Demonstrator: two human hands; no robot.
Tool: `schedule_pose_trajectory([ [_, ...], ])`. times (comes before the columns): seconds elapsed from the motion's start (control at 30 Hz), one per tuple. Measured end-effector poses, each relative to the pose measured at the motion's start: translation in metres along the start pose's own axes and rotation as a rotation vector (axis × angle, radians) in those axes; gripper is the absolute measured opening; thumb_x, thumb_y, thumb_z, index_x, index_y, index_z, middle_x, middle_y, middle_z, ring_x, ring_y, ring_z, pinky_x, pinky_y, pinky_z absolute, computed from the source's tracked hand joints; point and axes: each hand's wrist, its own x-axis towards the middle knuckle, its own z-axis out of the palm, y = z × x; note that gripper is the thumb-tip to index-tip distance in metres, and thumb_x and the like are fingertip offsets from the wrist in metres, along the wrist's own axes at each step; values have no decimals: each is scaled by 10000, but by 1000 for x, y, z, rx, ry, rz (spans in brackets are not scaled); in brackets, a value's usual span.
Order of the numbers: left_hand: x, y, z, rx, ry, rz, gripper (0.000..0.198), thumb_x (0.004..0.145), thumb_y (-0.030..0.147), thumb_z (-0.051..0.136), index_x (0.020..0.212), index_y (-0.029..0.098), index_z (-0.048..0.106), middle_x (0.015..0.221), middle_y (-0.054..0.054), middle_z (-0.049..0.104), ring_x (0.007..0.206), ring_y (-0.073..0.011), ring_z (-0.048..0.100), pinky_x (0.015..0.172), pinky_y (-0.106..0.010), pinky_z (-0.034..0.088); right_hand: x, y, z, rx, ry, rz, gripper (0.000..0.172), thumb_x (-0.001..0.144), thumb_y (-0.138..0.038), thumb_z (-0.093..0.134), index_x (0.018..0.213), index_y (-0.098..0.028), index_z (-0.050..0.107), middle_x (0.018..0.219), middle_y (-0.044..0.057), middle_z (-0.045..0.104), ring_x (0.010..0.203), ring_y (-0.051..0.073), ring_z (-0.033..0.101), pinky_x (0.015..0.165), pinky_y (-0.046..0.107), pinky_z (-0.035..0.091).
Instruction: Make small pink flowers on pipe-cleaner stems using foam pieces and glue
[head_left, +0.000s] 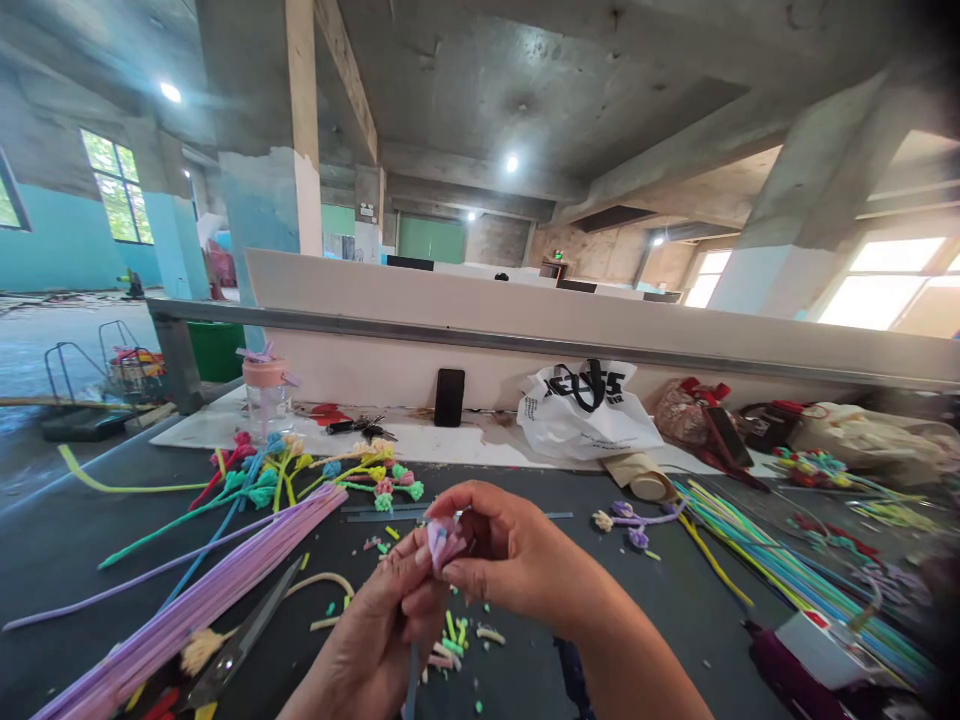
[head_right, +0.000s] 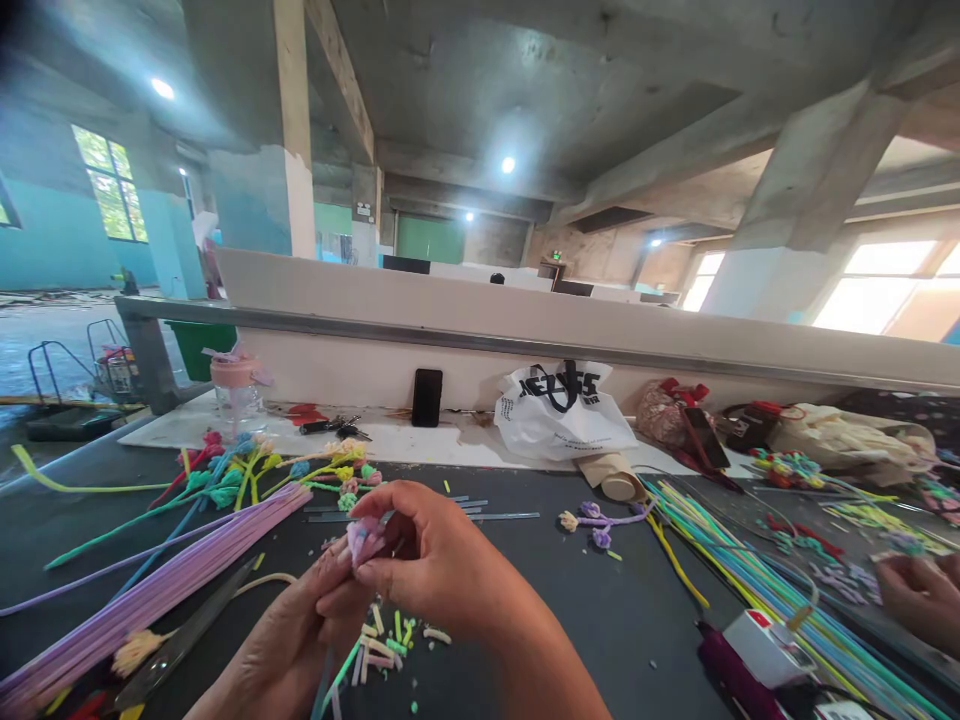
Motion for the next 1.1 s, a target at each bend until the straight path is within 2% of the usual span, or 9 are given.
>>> schedule_pose_trajectory([
  [0.23,0,2,5,194,3,62,241,680,229,697,866,171,554,541,65,454,375,5,266,353,-122,144,1,7,0,-50,51,-17,161,716,-154,614,868,-186,575,721,-16,542,639,96,506,568,204,447],
  [0.37,1,2,6,302,50,120,249,652,246,722,813,183,544,536,58,492,396,-16,336,365,-136,139,3,12,-1,-86,70,25,128,730,-144,570,847,-192,554,697,-19,518,598,94,482,503,194,457],
  [0.53,3,1,5,360,94,189,229,645,238,733,709,164,525,483,72,458,407,-9,309,405,-129,180,5,14,-4,-136,65,43,149,716,-119,572,847,-188,556,691,-21,511,599,87,462,486,171,416],
  [0.7,1,2,6,334,130,158,219,640,228,735,713,151,543,542,59,487,436,-5,328,432,-123,216,4,8,-3,-97,55,-7,230,695,-123,620,906,-202,575,717,-33,523,632,83,467,546,181,395],
  [0.77,1,3,8,330,132,140,231,628,218,743,758,151,565,571,55,498,449,-5,349,442,-122,233,3,7,-2,-102,68,-27,182,698,-132,623,866,-194,584,716,-32,522,625,81,469,549,187,390],
  [0.87,1,5,10,361,73,92,260,639,249,734,825,155,579,605,42,518,439,-13,366,419,-136,217,3,7,-6,-65,67,-21,115,715,-151,614,816,-178,566,673,-32,525,605,86,489,548,200,397],
  [1.0,0,7,9,453,18,13,221,666,302,708,712,143,561,577,28,519,400,-25,353,382,-166,161,3,5,-16,31,56,-19,125,722,-188,631,801,-172,536,689,-19,551,621,94,514,572,213,412],
  [1.1,0,8,6,496,54,8,225,663,302,711,670,143,552,533,40,497,389,-16,324,393,-164,150,2,4,-21,49,39,-23,143,714,-196,650,792,-170,533,709,-20,543,621,82,486,557,197,390],
])
